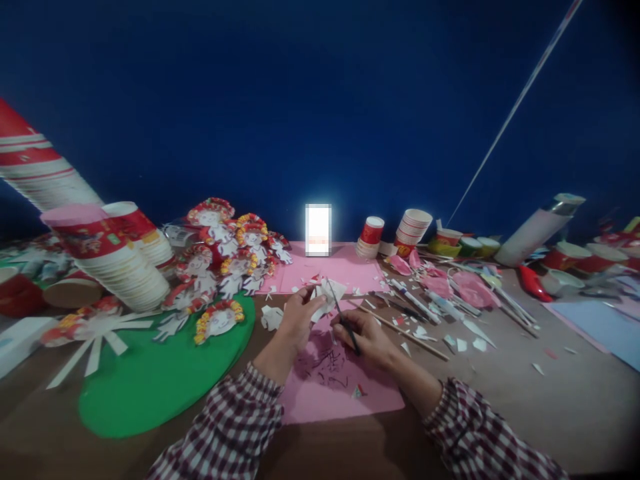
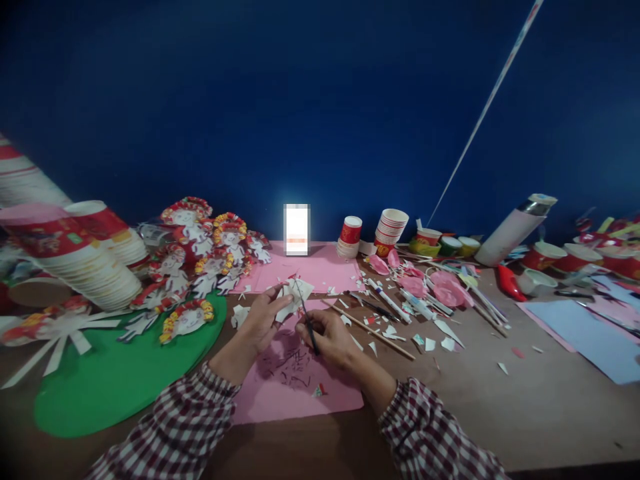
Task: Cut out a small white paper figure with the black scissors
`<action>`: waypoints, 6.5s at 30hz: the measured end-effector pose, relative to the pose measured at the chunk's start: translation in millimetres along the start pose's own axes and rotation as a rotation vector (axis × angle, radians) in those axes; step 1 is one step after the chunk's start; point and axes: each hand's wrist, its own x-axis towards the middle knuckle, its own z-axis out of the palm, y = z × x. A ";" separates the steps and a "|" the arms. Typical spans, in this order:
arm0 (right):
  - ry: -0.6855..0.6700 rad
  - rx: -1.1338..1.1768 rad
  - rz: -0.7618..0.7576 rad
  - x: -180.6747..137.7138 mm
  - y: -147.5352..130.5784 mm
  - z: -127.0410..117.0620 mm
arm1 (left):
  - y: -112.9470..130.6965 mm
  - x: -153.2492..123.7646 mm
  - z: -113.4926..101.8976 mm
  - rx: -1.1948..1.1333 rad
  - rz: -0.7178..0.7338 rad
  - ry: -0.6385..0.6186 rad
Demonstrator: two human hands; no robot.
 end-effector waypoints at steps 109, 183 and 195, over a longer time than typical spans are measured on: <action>-0.021 -0.002 -0.050 1.7 -1.5 -5.0 | -4.6 -3.2 1.2 0.144 -0.011 -0.021; -0.035 0.102 -0.032 0.4 1.2 0.3 | -11.4 -12.4 7.4 0.036 -0.110 -0.052; -0.051 0.135 -0.059 0.1 5.0 0.8 | -8.7 -17.4 10.3 0.076 -0.156 -0.053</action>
